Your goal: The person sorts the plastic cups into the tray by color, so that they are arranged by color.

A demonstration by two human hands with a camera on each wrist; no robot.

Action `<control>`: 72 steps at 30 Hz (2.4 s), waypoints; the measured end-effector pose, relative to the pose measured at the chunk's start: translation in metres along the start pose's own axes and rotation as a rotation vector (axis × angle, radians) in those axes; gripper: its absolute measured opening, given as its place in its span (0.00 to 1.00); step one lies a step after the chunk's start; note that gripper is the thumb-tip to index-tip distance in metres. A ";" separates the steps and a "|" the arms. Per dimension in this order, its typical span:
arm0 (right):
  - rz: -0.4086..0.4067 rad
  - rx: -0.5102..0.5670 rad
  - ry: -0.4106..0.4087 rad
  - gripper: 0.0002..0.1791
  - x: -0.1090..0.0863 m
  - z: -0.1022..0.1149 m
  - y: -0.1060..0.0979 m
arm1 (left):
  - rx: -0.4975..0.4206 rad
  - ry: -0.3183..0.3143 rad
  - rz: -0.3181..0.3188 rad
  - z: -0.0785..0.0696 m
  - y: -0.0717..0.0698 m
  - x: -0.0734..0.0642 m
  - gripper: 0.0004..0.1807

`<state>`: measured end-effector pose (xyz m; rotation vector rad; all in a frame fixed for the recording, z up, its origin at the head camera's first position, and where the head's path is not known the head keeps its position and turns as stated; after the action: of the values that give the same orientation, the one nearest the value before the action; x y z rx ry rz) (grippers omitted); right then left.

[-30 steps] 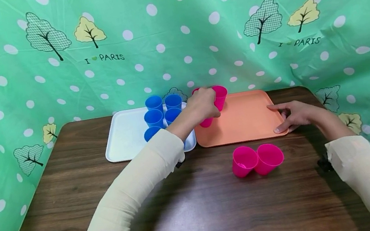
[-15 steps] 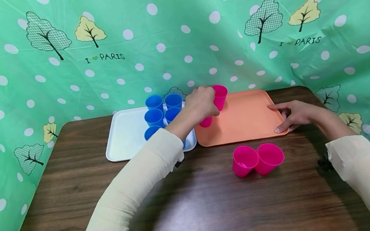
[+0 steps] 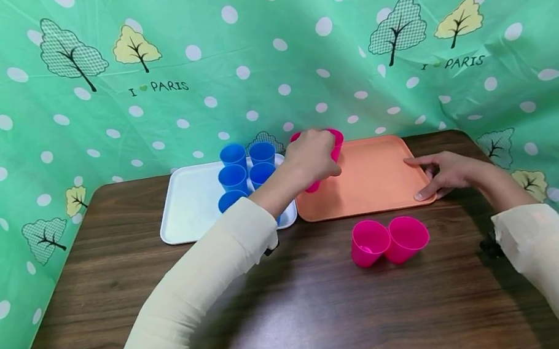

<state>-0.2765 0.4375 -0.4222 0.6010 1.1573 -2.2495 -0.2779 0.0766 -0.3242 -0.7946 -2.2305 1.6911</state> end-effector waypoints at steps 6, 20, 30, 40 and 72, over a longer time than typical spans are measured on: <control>-0.003 -0.006 0.005 0.63 0.001 -0.002 0.000 | 0.011 0.040 0.009 -0.009 0.001 -0.006 0.19; 0.001 -0.005 0.008 0.63 0.002 0.000 0.000 | -0.007 0.072 0.055 -0.018 0.006 -0.008 0.18; 0.004 -0.004 0.010 0.64 0.002 -0.001 -0.001 | -0.040 0.124 0.078 -0.019 0.015 -0.014 0.24; 0.000 -0.017 0.003 0.63 0.001 0.000 0.000 | -0.034 0.164 0.128 -0.028 0.023 -0.025 0.24; -0.006 -0.011 0.013 0.63 0.001 -0.001 0.000 | -0.135 0.233 0.324 -0.044 0.046 -0.052 0.32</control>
<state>-0.2777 0.4386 -0.4236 0.6090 1.1793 -2.2459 -0.2006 0.0929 -0.3466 -1.3747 -2.1586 1.4889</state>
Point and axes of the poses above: each hand's wrist, its own x-axis towards the middle knuckle, its own y-axis out of the palm, z = x × y, the point moved 1 cm from there along x, towards the middle knuckle, and after that the axes turned 9 degrees about z, right-handed, at the moved point
